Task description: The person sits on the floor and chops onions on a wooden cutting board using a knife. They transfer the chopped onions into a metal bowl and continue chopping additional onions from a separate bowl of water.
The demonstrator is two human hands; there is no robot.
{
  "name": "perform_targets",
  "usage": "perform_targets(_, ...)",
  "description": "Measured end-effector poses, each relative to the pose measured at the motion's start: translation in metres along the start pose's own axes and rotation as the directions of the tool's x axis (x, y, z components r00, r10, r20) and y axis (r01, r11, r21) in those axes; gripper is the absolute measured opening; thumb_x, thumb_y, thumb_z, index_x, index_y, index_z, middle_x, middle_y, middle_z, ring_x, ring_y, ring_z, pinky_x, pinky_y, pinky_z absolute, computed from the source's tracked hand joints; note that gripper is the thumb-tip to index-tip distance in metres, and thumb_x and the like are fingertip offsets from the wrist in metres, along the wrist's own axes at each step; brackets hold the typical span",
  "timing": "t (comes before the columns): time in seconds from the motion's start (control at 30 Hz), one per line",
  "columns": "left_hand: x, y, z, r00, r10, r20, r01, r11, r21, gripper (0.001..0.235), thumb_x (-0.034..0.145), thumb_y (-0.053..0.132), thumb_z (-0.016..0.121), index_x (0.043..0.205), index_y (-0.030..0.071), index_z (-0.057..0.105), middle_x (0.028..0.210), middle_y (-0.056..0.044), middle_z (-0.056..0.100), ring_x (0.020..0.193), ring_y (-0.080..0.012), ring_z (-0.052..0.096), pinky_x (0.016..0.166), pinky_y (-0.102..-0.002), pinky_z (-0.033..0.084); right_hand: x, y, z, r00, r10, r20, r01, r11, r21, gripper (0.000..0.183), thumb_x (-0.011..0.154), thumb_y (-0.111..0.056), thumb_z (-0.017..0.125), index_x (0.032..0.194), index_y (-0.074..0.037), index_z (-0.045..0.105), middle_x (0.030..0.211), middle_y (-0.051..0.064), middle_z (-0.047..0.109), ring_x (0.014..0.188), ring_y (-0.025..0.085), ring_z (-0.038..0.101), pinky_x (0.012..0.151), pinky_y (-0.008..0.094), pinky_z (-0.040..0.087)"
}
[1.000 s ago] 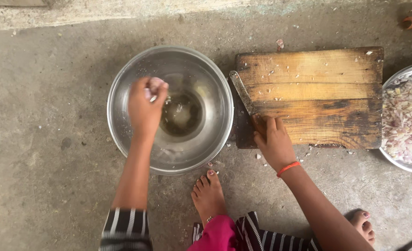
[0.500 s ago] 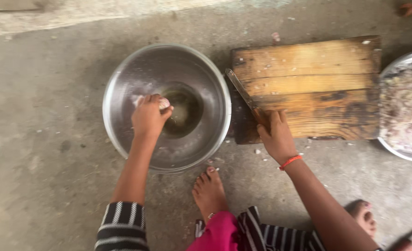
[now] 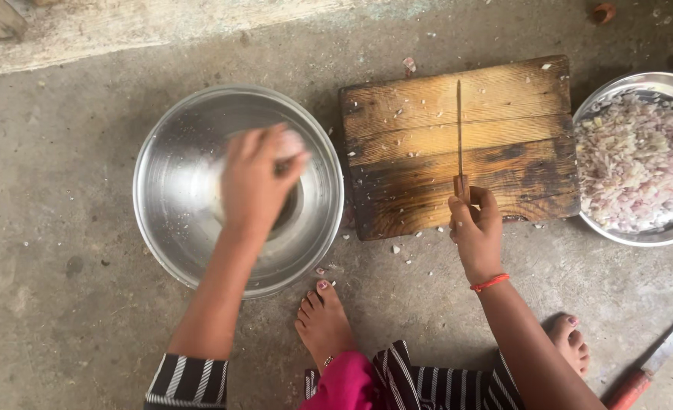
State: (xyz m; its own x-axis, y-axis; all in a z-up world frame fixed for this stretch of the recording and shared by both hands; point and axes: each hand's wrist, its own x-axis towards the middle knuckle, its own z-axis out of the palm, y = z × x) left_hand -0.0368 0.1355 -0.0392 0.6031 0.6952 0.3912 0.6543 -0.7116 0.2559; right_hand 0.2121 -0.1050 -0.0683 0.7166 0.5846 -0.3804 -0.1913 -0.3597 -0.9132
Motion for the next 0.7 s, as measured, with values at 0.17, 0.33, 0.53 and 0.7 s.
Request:
perform_targets(0.17, 0.052, 0.073, 0.047, 0.95, 0.295, 0.101, -0.276, 0.947, -0.163, 0.04, 0.094, 0.03, 0.078, 0.125, 0.008, 0.07, 0.117, -0.009, 0.068, 0.109, -0.0241, 0.063, 0.084, -0.037, 0.058, 0.002, -0.008, -0.01, 1.0, -0.005, -0.024, 0.005, 1.0, 0.027, 0.025, 0.1, -0.018, 0.064, 0.116, -0.002, 0.054, 0.072, -0.001, 0.054, 0.057, 0.004, 0.047, 0.048, 0.022, 0.037)
perform_targets(0.33, 0.057, 0.1, 0.09, 0.873, 0.427, 0.237, -0.424, 0.903, -0.068, 0.052, 0.083, 0.025, 0.079, 0.132, 0.012, 0.066, 0.116, -0.006, 0.064, 0.109, -0.0264, 0.062, 0.08, -0.037, 0.058, 0.001, -0.004, -0.024, 0.997, -0.045, -0.058, 0.045, 0.999, -0.001, 0.025, 0.1, -0.019, 0.065, 0.116, -0.002, 0.055, 0.073, -0.001, 0.055, 0.058, 0.005, 0.048, 0.05, 0.023, 0.039)
perform_targets(0.53, 0.052, 0.095, 0.078, 0.927, 0.297, 0.229, -0.217, 0.922, -0.32, 0.092, 0.081, 0.037, 0.086, 0.152, 0.001, 0.039, 0.134, -0.023, 0.055, 0.11, -0.0352, 0.055, 0.085, -0.044, 0.054, -0.005, -0.007, -0.04, 0.998, -0.037, -0.053, 0.041, 0.997, 0.067, 0.028, 0.1, -0.024, 0.064, 0.115, -0.002, 0.053, 0.075, -0.002, 0.055, 0.061, 0.004, 0.05, 0.049, 0.022, 0.039)
perform_targets(0.7, 0.033, 0.128, 0.095, 0.98, 0.089, 0.177, 0.026, 0.827, -0.562, 0.055, 0.088, -0.003, 0.067, 0.139, 0.007, 0.049, 0.129, -0.016, 0.053, 0.121, -0.0343, 0.055, 0.102, -0.049, 0.048, -0.014, -0.024, -0.049, 0.992, 0.113, -0.051, -0.106, 0.987, 0.122, 0.04, 0.104, -0.043, 0.048, 0.115, -0.005, 0.057, 0.072, -0.001, 0.058, 0.053, 0.004, 0.047, 0.042, 0.022, 0.035)
